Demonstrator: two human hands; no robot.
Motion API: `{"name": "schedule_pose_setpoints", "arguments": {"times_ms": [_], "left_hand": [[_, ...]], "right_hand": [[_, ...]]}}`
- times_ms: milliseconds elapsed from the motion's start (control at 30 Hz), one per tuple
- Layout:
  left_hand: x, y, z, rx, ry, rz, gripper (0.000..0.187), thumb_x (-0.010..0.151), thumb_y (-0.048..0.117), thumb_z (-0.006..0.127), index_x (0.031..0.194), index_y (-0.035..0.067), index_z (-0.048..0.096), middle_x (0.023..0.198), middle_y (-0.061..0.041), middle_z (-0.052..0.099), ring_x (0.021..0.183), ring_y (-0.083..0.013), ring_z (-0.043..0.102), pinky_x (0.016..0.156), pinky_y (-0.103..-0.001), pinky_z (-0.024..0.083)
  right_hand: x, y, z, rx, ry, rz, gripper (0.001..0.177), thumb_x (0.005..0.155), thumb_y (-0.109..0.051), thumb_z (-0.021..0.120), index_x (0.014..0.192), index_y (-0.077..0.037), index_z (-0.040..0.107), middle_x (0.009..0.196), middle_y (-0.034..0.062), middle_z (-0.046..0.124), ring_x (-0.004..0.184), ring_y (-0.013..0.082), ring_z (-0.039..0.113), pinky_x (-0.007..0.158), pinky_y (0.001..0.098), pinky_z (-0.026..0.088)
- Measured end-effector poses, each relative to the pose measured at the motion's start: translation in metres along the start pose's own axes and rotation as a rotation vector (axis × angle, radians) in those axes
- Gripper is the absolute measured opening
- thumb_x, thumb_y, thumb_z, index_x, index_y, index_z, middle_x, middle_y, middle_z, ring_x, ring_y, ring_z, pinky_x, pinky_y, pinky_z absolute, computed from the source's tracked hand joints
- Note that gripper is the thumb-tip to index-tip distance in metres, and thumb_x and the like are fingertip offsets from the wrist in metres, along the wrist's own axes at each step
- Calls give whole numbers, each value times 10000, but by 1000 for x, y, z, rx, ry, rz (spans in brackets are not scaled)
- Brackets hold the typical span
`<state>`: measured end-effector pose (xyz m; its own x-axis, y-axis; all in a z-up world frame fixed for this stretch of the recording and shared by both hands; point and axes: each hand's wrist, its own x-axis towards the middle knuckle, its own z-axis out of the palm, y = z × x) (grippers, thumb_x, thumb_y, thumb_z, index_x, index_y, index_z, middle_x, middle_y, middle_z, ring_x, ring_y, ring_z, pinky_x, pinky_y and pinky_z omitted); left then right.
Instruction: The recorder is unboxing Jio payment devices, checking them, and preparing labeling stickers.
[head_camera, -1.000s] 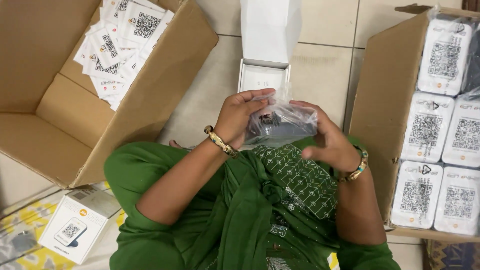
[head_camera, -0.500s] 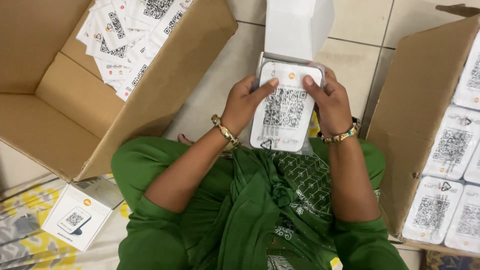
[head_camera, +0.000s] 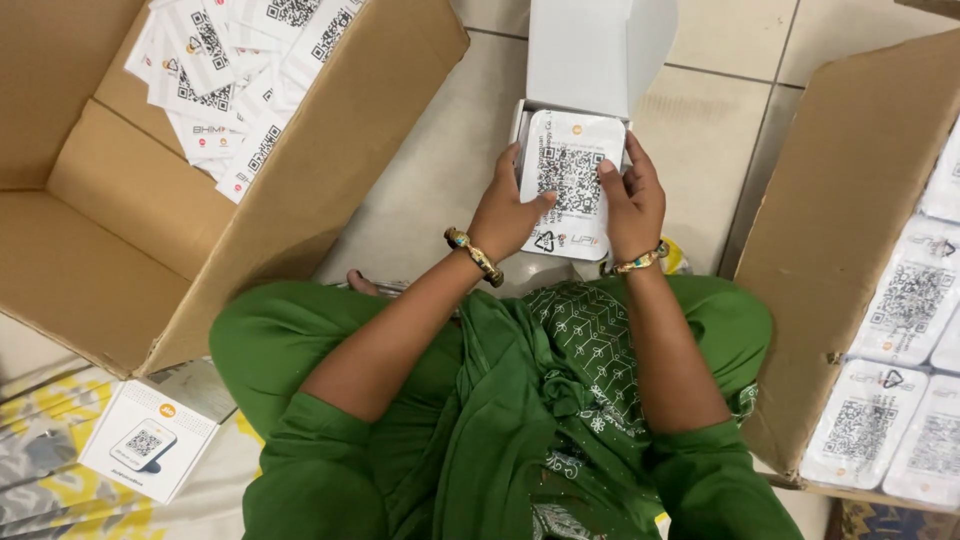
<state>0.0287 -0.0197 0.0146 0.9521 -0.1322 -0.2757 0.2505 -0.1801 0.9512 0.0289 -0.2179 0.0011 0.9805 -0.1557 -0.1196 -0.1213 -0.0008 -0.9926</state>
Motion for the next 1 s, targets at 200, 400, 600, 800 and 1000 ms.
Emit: {"name": "schedule_pose_setpoints", "arguments": {"times_ms": [200,400,600,800,1000], "left_hand": [[-23,48,-6,488,-4,54,933,902,164,737,1614,-44,170,1551,-222,468,1406,-410,451,1178,-447,384],[-35,23,0,1076,18,331,791,1001,448,585,1627,104,244,1711,-79,112,1571,-351,112,1245,-596,136],[-26,5,7,1157,57,294,726,1027,420,496,1648,157,225,1721,-55,98,1592,-342,117,1241,-667,126],[-9,12,10,1213,-103,155,764,933,455,513,1604,223,232,1702,-17,114,1509,-355,249,1132,-711,247],[-17,120,-118,665,214,177,242,830,370,627,828,198,797,830,-96,751,811,-333,722,723,-504,558]], "right_hand": [[-7,-54,31,-854,109,-75,496,1087,-223,618,1504,27,524,1126,229,708,990,339,676,889,450,538],[-13,-25,14,-1053,-137,-408,655,1121,-299,552,1635,24,306,1704,272,262,1580,423,204,1269,563,276],[-28,-22,37,-1362,-228,-214,707,1096,-431,398,1687,-97,202,1752,131,93,1615,344,68,1232,707,83],[-20,-18,29,-1498,-291,-172,683,1070,-437,325,1645,-99,183,1732,102,51,1578,316,23,1126,782,-12],[19,-124,125,-1308,-322,-480,451,979,-309,634,1375,-91,637,1535,207,473,1416,388,429,1104,643,336]]}}
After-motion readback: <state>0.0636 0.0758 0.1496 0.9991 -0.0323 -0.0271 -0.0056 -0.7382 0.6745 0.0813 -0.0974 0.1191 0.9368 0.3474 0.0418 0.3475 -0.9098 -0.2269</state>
